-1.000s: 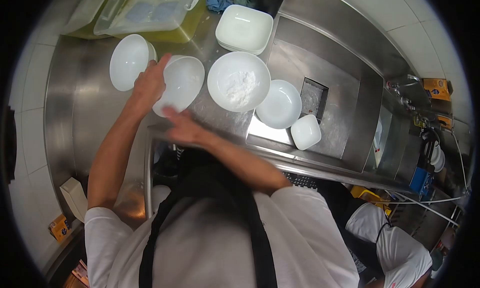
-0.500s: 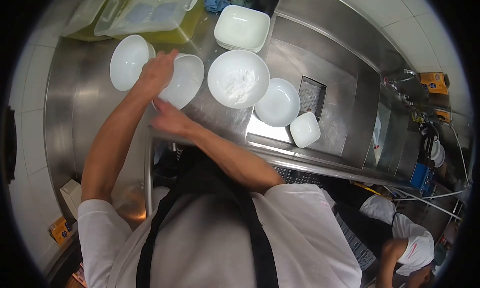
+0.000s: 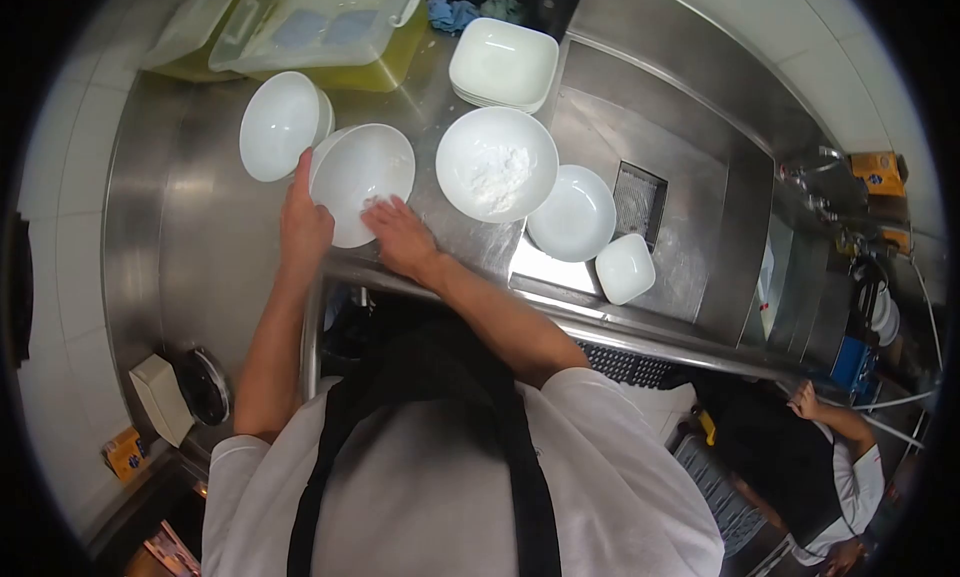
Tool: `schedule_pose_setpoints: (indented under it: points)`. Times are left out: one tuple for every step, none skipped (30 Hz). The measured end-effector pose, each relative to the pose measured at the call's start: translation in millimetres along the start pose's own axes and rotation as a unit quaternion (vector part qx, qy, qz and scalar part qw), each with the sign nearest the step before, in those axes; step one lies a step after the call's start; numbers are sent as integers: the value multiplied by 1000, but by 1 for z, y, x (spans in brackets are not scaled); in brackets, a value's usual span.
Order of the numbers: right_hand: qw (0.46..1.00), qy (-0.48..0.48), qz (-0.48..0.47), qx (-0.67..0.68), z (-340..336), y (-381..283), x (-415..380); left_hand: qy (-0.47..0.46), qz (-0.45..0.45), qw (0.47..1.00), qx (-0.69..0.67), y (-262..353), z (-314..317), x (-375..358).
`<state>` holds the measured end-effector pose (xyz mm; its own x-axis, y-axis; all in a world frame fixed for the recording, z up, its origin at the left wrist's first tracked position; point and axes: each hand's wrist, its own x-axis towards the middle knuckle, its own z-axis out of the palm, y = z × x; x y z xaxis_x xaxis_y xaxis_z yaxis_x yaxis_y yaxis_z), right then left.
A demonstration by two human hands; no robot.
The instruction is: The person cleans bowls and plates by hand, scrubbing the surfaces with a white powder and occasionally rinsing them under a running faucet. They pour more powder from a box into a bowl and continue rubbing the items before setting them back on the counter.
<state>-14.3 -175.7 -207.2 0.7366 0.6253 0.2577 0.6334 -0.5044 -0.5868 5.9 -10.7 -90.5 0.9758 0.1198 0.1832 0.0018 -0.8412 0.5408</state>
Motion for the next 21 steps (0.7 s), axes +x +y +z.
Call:
schedule_pose_setpoints:
  points:
    - [1000, -14, -21, -3, -1, -6, 2, -8, 2, 1000, -4, -4, -3, 0]
    - [999, -21, -30, 0, -2, -14, 1, -1, -8, 1000, -3, -9, -6, -1]
    - [994, -89, -60, -13, -9, -20, 5, -66, -29, 995, 62, -3, -16, 8]
    - [983, -158, -89, -27, -10, -21, 5, -132, -52, 982, 125, 3, -25, 17]
    - [981, -163, -98, -24, -12, -17, 6, -128, -62, 982, 125, 8, -34, 24]
    - [967, -155, -105, -172, -8, 0, 11, -182, -117, 967, 133, 13, -43, 33]
    - [932, -138, -110, -316, -7, 14, 20, -235, -170, 947, 140, 14, -47, 40]
    - [933, -139, -113, -313, -17, 18, 31, -235, -174, 946, 142, 12, -47, 42]
    - [937, -74, -139, -312, -36, 21, 47, -225, -152, 946, 178, 12, -43, 46]
    - [936, -11, -165, -312, -50, 27, 60, -214, -130, 945, 211, 14, -38, 52]
    - [935, -16, -164, -313, -52, 32, 67, -217, -131, 945, 206, 16, -33, 58]
    - [938, -40, -155, -307, -49, 36, 68, -219, -119, 944, 216, 18, -30, 62]
    - [940, -62, -146, -301, -44, 39, 66, -219, -106, 943, 226, 21, -26, 65]
    - [941, -64, -143, -301, -38, 36, 57, -223, -105, 943, 225, 24, -24, 68]
    - [949, -115, -107, -272, -23, 35, 40, -225, -104, 940, 234, 26, -22, 72]
    - [954, -165, -70, -241, -13, 27, 25, -228, -104, 937, 244, 28, -21, 74]
    - [969, -242, -26, -45, -16, 5, 25, -229, -107, 937, 240, 33, -21, 76]
    - [939, -308, 19, 151, -24, -14, 28, -225, -87, 940, 244, 39, -22, 76]
    - [938, -311, 23, 153, -27, -20, 22, -226, -64, 940, 249, 40, -20, 74]
    - [938, -297, 24, 178, -30, -26, 19, -230, -64, 939, 248, 40, -18, 72]
    - [937, -285, 22, 201, -32, -29, 18, -218, -58, 942, 248, 38, -16, 73]
